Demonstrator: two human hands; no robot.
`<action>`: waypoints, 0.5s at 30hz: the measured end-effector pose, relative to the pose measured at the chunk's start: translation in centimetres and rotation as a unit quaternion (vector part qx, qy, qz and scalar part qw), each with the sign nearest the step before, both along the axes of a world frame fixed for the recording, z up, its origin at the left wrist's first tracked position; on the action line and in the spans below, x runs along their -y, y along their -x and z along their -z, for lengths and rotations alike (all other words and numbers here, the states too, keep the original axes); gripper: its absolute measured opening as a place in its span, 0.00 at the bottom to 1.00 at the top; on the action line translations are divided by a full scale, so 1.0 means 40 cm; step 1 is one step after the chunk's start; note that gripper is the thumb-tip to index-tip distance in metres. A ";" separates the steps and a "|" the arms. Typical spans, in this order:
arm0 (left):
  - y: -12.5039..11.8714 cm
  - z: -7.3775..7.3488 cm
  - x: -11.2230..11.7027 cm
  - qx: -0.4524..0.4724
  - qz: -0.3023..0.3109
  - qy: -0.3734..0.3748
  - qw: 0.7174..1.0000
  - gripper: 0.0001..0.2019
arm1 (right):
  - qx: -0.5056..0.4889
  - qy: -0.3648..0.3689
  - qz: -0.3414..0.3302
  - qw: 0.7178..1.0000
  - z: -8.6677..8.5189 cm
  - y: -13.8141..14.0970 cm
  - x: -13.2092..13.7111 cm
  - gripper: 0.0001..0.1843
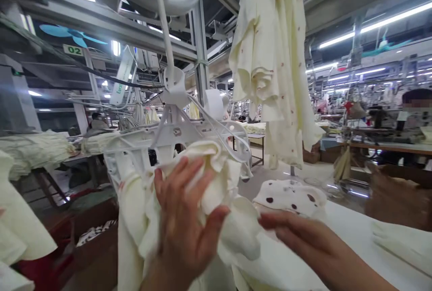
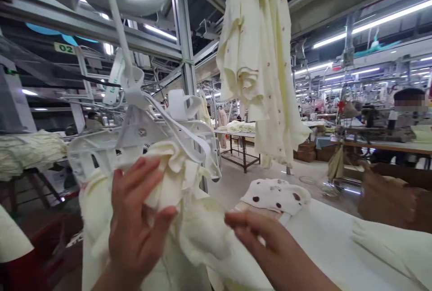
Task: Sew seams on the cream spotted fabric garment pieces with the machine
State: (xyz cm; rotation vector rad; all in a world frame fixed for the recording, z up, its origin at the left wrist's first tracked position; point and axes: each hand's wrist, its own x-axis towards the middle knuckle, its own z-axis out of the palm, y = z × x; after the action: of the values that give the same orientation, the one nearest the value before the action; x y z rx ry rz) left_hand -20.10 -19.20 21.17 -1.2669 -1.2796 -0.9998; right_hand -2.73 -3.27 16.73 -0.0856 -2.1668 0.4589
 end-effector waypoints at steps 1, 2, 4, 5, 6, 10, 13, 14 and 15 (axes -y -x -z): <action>0.024 -0.036 0.009 0.009 -0.021 0.017 1.000 0.18 | -0.031 -0.010 -0.027 0.999 -0.043 0.037 0.005 0.09; 0.043 -0.063 0.011 0.012 -0.040 0.036 0.998 0.18 | -0.074 -0.040 -0.046 0.995 -0.084 0.071 0.012 0.11; 0.074 -0.092 0.007 0.007 -0.057 0.065 0.996 0.17 | -0.154 -0.150 -0.058 0.975 -0.156 0.125 0.025 0.14; 0.086 -0.099 0.004 0.006 -0.055 0.071 0.996 0.16 | -0.168 -0.211 -0.051 0.962 -0.185 0.145 0.031 0.16; 0.097 -0.104 0.002 0.010 -0.043 0.067 0.997 0.14 | -0.164 -0.263 -0.034 0.950 -0.209 0.160 0.036 0.18; 0.131 -0.118 0.005 0.048 0.035 0.021 0.998 0.10 | -0.090 -0.439 0.056 0.892 -0.267 0.187 0.039 0.24; 0.140 -0.124 0.007 0.077 0.061 -0.024 0.995 0.07 | -0.091 -0.542 0.040 0.835 -0.282 0.199 0.035 0.20; 0.139 -0.125 0.005 0.085 0.065 -0.036 0.994 0.06 | -0.102 -0.559 0.025 0.822 -0.286 0.204 0.033 0.16; 0.137 -0.125 0.002 0.088 0.065 -0.038 0.993 0.06 | -0.110 -0.570 0.015 0.814 -0.290 0.209 0.031 0.12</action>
State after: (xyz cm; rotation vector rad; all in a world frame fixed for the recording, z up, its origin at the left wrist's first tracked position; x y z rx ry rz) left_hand -25.56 -19.29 26.18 -1.2372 -1.2921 -1.2649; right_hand -11.08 -4.50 28.31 0.5694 -1.8730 -0.8541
